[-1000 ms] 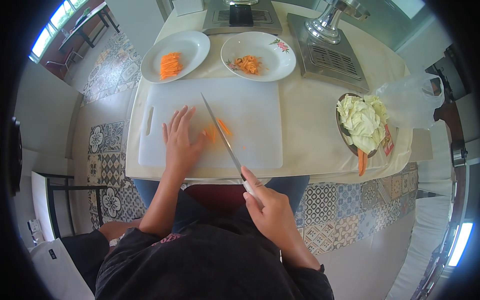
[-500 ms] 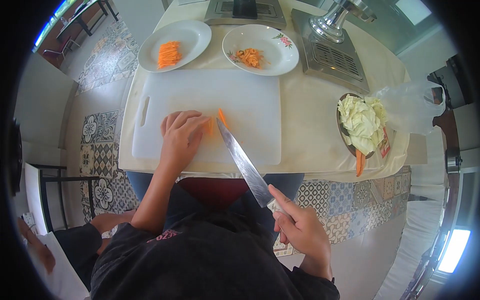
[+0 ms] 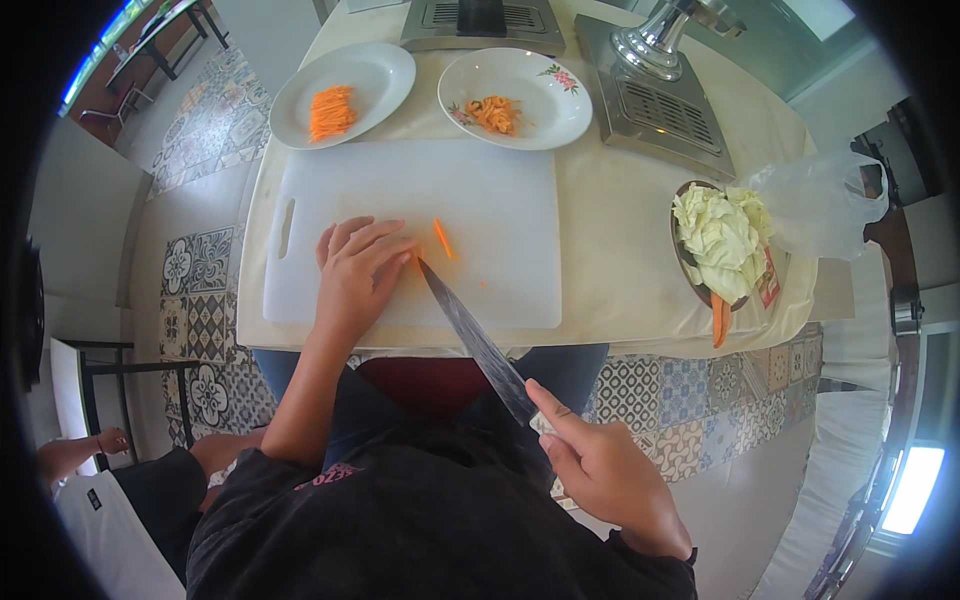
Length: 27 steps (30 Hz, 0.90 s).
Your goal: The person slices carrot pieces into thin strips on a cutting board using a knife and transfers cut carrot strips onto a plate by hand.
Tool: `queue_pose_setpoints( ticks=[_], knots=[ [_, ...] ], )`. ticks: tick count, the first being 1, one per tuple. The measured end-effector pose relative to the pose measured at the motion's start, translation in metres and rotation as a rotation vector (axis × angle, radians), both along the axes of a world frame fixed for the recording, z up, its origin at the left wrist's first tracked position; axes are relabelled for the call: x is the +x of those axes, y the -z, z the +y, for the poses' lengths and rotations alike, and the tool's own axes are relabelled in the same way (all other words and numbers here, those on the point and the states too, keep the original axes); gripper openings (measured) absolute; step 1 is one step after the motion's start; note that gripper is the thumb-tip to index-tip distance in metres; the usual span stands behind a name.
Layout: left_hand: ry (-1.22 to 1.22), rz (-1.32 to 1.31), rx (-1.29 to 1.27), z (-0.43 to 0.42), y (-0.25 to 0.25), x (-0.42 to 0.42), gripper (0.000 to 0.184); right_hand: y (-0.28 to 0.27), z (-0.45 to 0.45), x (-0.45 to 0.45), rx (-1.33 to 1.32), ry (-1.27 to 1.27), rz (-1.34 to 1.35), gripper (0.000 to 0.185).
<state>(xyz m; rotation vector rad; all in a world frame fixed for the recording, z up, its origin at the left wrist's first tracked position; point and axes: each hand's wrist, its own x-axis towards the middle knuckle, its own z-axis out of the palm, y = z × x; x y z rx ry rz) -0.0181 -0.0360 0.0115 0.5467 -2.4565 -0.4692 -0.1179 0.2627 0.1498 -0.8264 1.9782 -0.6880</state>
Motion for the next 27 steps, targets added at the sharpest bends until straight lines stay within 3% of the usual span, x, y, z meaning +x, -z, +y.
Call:
queue_pose_setpoints(
  ticks=[9, 12, 18, 21, 27],
  knots=[
    [0.002, -0.022, 0.034, 0.001, -0.003, -0.001, 0.017, -0.009, -0.007, 0.01, -0.049, -0.275, 0.467, 0.059],
    [0.004, -0.014, 0.05, 0.0, -0.002, 0.001, 0.017, -0.012, 0.001, 0.006, -0.027, -0.298, 0.466, 0.06],
    [-0.081, 0.092, 0.098, 0.003, -0.006, 0.0, 0.016, -0.035, 0.012, -0.005, -0.005, -0.151, 0.277, 0.055],
    [-0.201, 0.038, 0.11, 0.01, -0.008, 0.008, 0.017, -0.023, 0.012, -0.011, 0.021, 0.026, 0.099, 0.053],
    [-0.197, 0.041, 0.104, 0.027, -0.006, 0.002, 0.016, 0.003, -0.003, -0.023, 0.0, 0.164, -0.202, 0.052]
  ],
)
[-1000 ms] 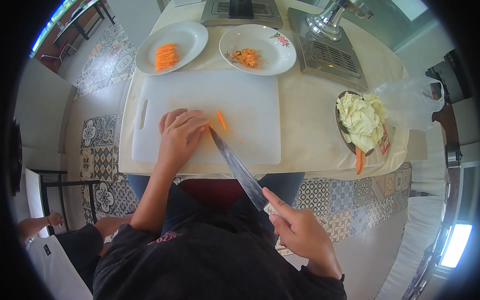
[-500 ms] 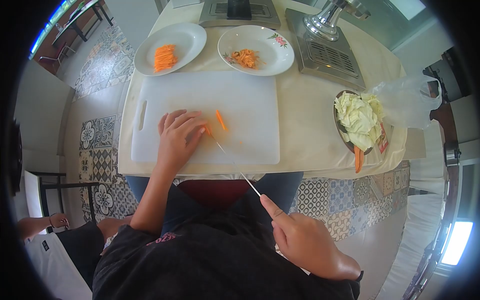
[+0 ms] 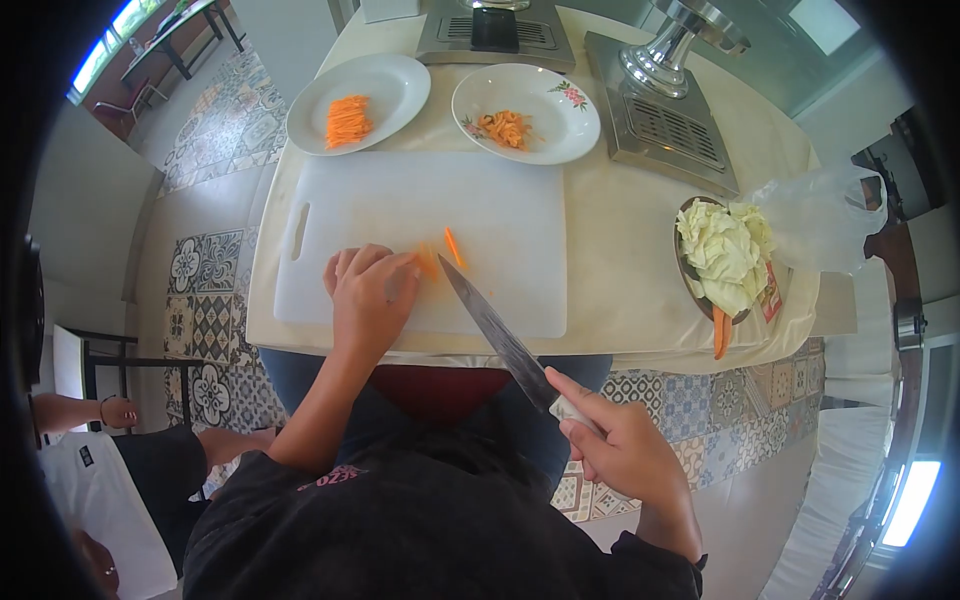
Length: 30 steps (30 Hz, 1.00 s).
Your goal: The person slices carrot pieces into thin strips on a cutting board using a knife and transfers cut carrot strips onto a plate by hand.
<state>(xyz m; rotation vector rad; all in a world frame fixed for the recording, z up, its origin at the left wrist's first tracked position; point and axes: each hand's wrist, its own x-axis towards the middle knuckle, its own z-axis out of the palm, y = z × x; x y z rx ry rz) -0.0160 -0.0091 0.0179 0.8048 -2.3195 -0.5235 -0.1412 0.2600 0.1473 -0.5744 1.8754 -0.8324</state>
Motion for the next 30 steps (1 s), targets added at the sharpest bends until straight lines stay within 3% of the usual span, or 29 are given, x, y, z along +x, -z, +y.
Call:
queue_pose_setpoints(
  ticks=[9, 13, 24, 30],
  knots=[
    [-0.027, -0.041, -0.01, 0.002, -0.006, -0.008, 0.02, 0.011, 0.02, -0.007, -0.088, 0.064, -0.053, 0.057],
    [-0.075, -0.076, -0.102, 0.007, -0.004, -0.02, 0.019, 0.018, 0.027, -0.006, -0.27, 0.258, 0.017, 0.056],
    [-0.126, -0.098, -0.158, -0.034, -0.004, -0.008, 0.011, 0.034, 0.032, -0.005, -0.243, 0.301, 0.011, 0.056],
    [-0.086, -0.059, -0.191, -0.021, -0.022, -0.017, 0.022, 0.035, 0.022, -0.001, -0.205, 0.252, -0.007, 0.056]
  ],
)
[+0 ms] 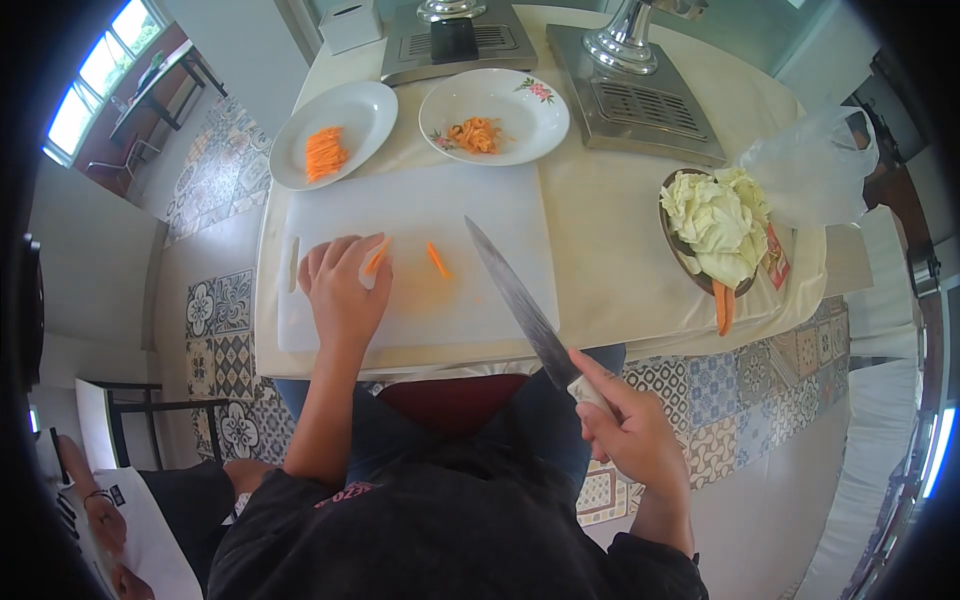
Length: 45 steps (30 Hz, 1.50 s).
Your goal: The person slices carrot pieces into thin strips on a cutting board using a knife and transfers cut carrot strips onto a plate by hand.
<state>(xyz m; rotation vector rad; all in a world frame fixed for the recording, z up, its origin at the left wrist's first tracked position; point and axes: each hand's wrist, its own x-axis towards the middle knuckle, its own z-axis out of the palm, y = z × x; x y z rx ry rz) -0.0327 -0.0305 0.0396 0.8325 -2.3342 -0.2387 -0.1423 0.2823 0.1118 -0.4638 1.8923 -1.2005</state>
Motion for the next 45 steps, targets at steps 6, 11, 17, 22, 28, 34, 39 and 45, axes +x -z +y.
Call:
queue_pose_setpoints(
  ticks=[6, 11, 17, 22, 28, 34, 39, 45],
  knots=[
    [0.588, -0.112, -0.092, -0.018, 0.007, -0.025, 0.023, 0.001, -0.002, 0.002, 0.005, -0.029, 0.003, 0.056],
    [0.629, -0.091, -0.105, -0.029, 0.01, -0.022, 0.016, 0.008, 0.003, 0.005, -0.015, -0.008, -0.027, 0.056],
    [0.59, 0.076, -0.151, -0.025, 0.007, -0.021, 0.013, 0.007, -0.004, 0.007, 0.021, -0.034, -0.023, 0.056],
    [0.566, 0.068, -0.119, -0.026, 0.004, -0.003, 0.012, 0.005, -0.006, 0.007, 0.027, -0.073, -0.013, 0.057],
    [0.498, 0.03, -0.056, -0.012, 0.016, 0.021, 0.011, 0.002, -0.02, 0.008, 0.126, -0.225, 0.047, 0.057],
    [0.342, 0.084, -0.016, -0.002, 0.02, 0.035, 0.016, 0.005, -0.022, 0.009, 0.106, -0.234, 0.115, 0.056],
    [0.236, 0.06, -0.002, 0.005, 0.028, 0.04, 0.02, 0.014, -0.021, 0.007, 0.043, -0.304, 0.351, 0.054],
    [0.248, 0.044, 0.009, 0.01, 0.026, 0.03, 0.022, 0.011, -0.03, 0.003, 0.099, -0.33, 0.421, 0.053]
  ],
)
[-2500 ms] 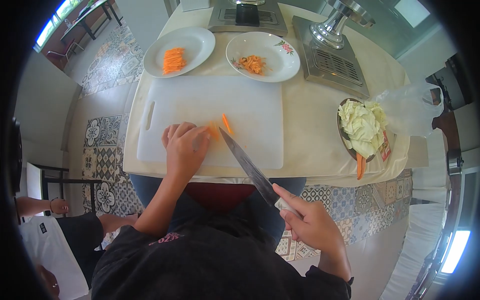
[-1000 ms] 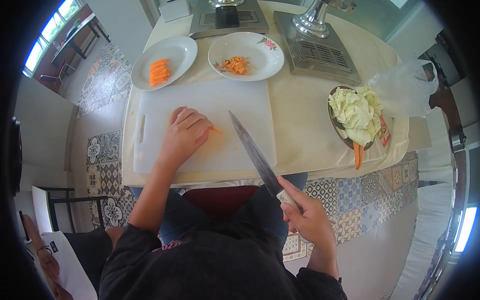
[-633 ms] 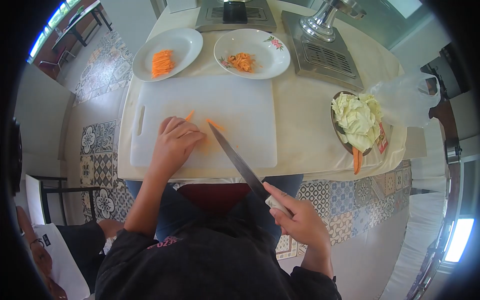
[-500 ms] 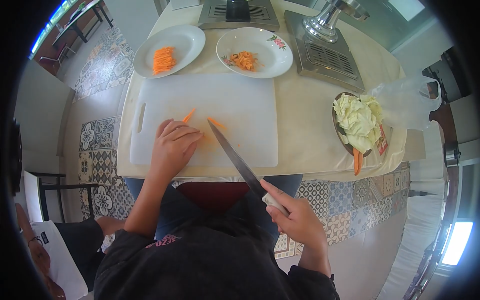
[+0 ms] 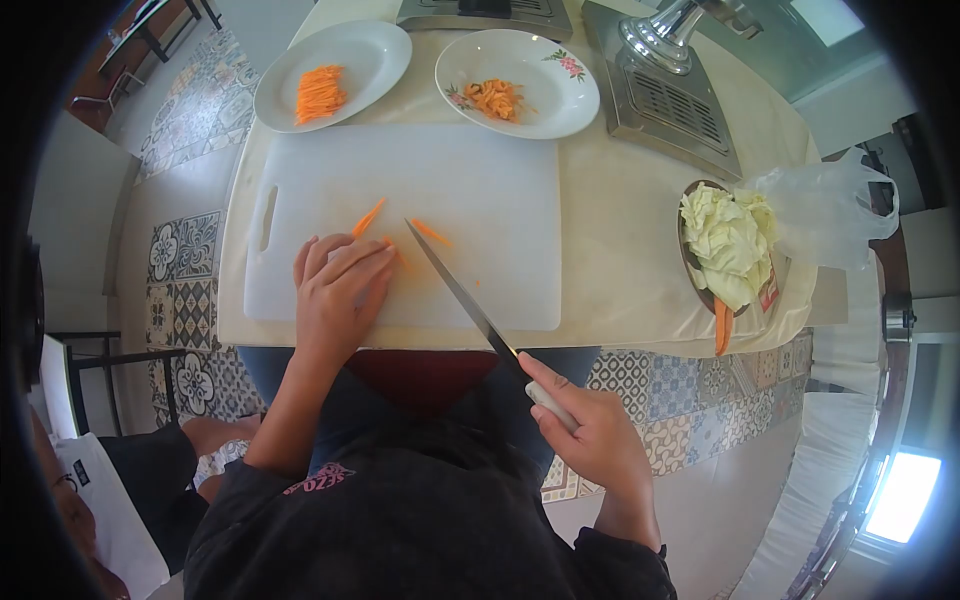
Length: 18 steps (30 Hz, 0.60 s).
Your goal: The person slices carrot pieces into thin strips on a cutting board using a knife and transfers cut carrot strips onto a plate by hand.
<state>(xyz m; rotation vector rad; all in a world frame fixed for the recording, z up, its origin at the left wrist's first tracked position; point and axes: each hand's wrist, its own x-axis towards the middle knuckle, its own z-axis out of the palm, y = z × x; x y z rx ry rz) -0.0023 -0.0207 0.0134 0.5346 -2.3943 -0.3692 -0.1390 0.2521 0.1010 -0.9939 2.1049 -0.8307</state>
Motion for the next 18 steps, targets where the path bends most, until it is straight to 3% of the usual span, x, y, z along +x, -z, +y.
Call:
queue_pose_setpoints(
  ticks=[10, 18],
  knots=[
    [-0.105, 0.068, 0.062, 0.014, 0.003, -0.019, 0.011, 0.005, -0.011, -0.002, -0.07, -0.06, 0.132, 0.052],
    [-0.143, 0.123, 0.091, 0.016, 0.005, -0.016, 0.012, 0.005, -0.015, -0.003, -0.099, -0.1, 0.219, 0.052]
  ],
)
